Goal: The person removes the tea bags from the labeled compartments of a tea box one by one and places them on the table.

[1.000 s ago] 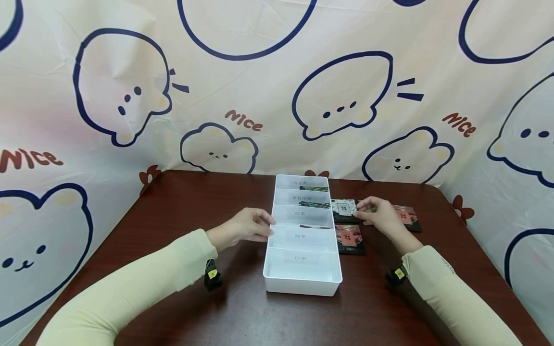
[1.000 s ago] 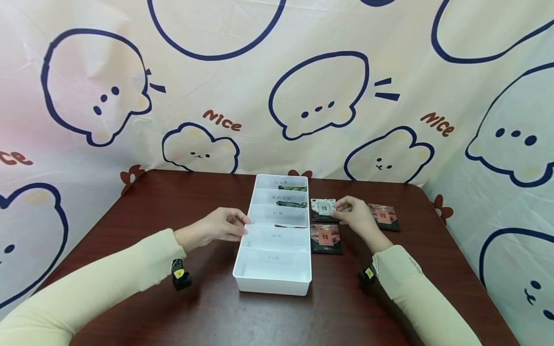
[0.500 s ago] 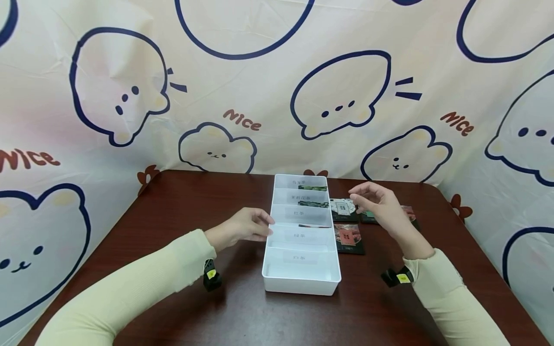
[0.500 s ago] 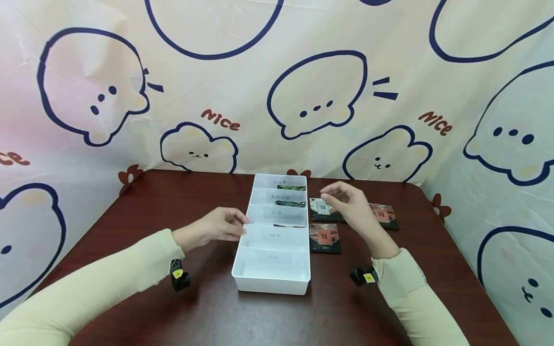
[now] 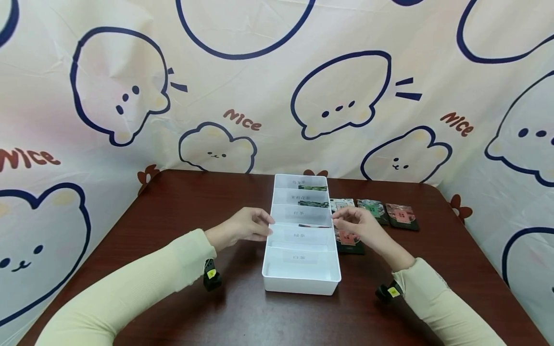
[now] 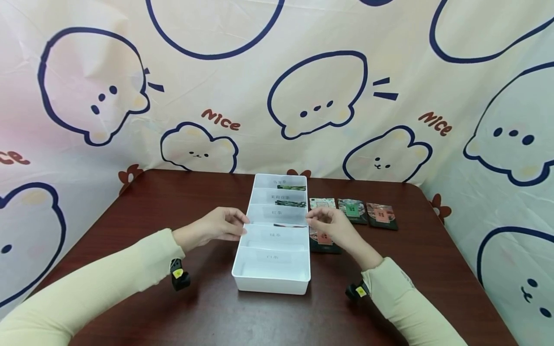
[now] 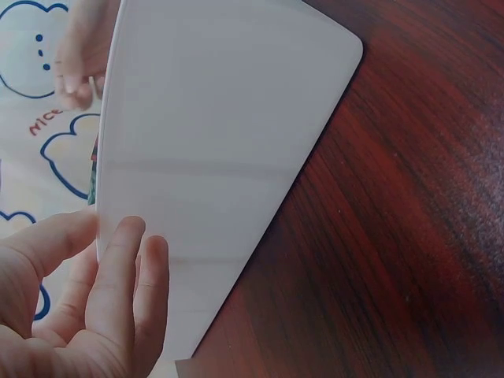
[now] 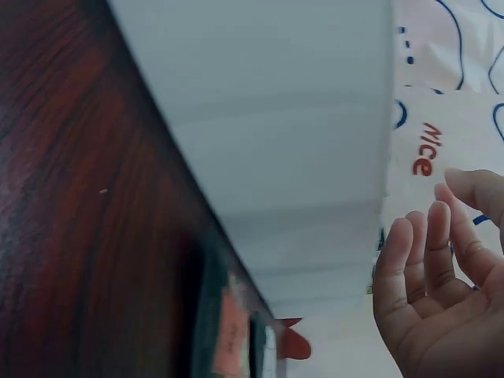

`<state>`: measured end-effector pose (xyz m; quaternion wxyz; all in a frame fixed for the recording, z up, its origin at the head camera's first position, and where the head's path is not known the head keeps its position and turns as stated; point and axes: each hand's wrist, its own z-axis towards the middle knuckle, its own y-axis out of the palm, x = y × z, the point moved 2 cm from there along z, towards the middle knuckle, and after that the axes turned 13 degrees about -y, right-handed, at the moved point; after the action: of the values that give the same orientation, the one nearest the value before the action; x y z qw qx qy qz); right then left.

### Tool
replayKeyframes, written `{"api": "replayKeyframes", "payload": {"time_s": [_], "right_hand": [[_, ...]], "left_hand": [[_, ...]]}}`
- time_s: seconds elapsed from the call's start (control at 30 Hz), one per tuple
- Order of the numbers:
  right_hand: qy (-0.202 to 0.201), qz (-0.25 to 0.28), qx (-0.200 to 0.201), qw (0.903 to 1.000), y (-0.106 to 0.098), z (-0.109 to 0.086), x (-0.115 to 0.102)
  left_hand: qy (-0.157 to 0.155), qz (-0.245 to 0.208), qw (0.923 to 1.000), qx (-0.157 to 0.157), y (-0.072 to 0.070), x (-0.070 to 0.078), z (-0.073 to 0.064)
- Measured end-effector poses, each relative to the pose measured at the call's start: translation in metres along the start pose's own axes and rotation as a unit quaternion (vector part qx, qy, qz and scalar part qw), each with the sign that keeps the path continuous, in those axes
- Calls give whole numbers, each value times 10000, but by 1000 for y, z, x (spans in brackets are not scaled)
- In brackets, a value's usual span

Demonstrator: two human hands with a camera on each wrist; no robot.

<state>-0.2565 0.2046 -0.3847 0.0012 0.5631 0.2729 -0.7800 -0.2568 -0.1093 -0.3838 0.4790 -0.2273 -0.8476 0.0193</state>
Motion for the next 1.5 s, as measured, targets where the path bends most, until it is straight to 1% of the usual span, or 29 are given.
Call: {"api": "replayKeyframes", "payload": {"time_s": [0.13,0.23,0.33,0.5,0.77,0.9,1.1,1.3,1.5], "right_hand": [[109,40,-202,9997,4,1,9],[248,192,-344,9989,6,0,13],[367,279,-400,9981,8,0,16],[441,168,-433,9979,9,2,16],[459,77,-626,9970,14,7,11],[485,-60,-646,9967,15,8,12],[495,-269,-626,9964,18,8,14],[521,-259,-569,9967,19,9,11],[400,-253,-466,9978,17,9,9]], "left_hand": [[-1,12,10000,19,1,1,-1],[12,27,10000,13,1,1,-1],[3,13,10000,1,0,1,0],[-23,46,10000,40,0,1,-1],[-6,48,10000,61,1,2,-2],[7,57,10000,38,1,1,-2],[1,56,9999,87,2,1,-2],[-24,36,10000,82,2,1,-2],[-10,41,10000,67,2,1,-2]]}}
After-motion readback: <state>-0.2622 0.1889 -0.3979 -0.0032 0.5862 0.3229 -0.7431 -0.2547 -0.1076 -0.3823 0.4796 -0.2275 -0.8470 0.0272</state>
